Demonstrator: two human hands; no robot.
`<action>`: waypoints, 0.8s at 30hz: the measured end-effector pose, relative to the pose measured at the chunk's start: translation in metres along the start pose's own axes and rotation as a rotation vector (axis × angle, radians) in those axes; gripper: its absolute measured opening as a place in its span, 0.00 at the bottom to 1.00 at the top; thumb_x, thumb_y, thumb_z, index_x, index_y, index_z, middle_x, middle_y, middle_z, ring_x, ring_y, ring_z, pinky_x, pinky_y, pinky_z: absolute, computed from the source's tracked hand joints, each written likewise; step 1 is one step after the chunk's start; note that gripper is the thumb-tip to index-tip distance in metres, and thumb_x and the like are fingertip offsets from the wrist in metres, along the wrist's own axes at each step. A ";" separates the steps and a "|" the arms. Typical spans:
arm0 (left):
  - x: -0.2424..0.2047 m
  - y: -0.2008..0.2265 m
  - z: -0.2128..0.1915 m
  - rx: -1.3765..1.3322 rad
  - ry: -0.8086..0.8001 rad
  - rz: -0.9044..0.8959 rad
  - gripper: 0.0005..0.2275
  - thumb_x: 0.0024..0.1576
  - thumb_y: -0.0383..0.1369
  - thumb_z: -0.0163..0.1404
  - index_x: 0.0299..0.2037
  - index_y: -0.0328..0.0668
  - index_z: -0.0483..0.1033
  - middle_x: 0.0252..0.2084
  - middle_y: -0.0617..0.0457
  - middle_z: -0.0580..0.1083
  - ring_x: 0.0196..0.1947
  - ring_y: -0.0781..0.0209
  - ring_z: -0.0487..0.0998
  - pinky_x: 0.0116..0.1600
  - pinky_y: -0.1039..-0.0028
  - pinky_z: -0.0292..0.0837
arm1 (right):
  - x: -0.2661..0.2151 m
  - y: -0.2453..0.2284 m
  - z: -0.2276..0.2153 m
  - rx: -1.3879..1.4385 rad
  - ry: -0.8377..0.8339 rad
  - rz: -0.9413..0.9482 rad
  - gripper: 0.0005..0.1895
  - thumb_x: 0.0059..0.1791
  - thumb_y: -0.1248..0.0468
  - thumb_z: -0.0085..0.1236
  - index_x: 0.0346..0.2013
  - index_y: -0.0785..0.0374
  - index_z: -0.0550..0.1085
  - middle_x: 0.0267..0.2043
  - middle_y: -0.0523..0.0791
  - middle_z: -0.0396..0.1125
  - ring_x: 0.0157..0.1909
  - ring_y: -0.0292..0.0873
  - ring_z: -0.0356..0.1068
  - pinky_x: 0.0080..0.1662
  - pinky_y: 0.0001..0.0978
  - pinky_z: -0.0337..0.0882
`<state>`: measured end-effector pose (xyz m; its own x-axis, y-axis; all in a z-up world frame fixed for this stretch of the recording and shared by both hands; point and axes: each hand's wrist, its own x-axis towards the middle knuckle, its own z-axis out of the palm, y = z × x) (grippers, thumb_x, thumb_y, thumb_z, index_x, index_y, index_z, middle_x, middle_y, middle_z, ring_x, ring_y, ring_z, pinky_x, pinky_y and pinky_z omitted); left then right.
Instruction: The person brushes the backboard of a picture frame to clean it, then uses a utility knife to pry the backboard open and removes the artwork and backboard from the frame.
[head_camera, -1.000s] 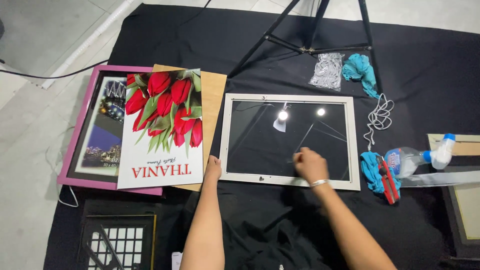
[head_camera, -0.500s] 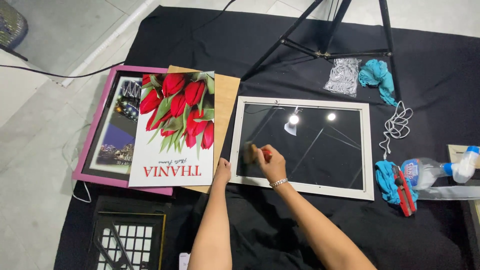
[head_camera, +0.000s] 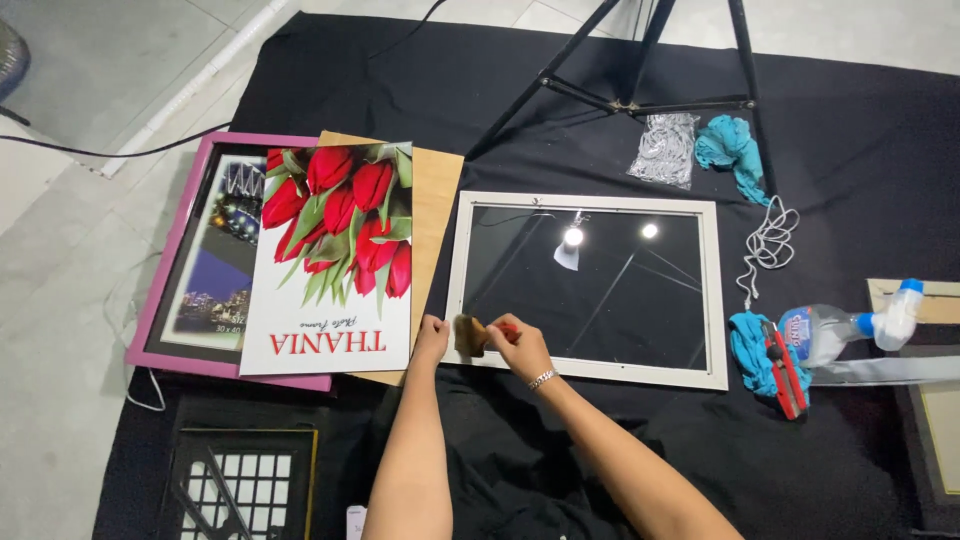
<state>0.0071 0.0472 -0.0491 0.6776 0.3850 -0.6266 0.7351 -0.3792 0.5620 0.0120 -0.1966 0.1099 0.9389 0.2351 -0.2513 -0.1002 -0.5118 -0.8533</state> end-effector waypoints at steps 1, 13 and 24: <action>0.001 0.001 0.000 -0.002 0.000 0.001 0.14 0.67 0.47 0.38 0.51 0.49 0.66 0.54 0.43 0.75 0.55 0.49 0.76 0.55 0.59 0.73 | 0.002 0.003 -0.008 -0.002 0.001 -0.001 0.09 0.51 0.48 0.58 0.39 0.44 0.78 0.32 0.49 0.76 0.42 0.56 0.76 0.45 0.45 0.75; -0.002 0.002 0.000 0.042 0.016 0.009 0.15 0.64 0.47 0.47 0.52 0.49 0.67 0.55 0.42 0.76 0.55 0.48 0.78 0.55 0.60 0.76 | -0.031 0.090 -0.212 -0.311 0.206 0.195 0.13 0.51 0.49 0.60 0.40 0.53 0.82 0.36 0.55 0.78 0.46 0.60 0.77 0.48 0.49 0.74; -0.002 0.002 0.004 0.066 0.065 0.027 0.16 0.62 0.47 0.50 0.52 0.48 0.68 0.55 0.42 0.75 0.57 0.46 0.77 0.58 0.60 0.75 | -0.032 0.136 -0.263 -1.012 0.674 -0.035 0.07 0.56 0.52 0.53 0.40 0.48 0.75 0.31 0.42 0.73 0.38 0.44 0.78 0.43 0.35 0.77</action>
<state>0.0069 0.0426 -0.0490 0.6987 0.4270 -0.5740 0.7150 -0.4442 0.5399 0.0552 -0.4906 0.1221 0.9490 -0.0602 0.3094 -0.0513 -0.9980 -0.0369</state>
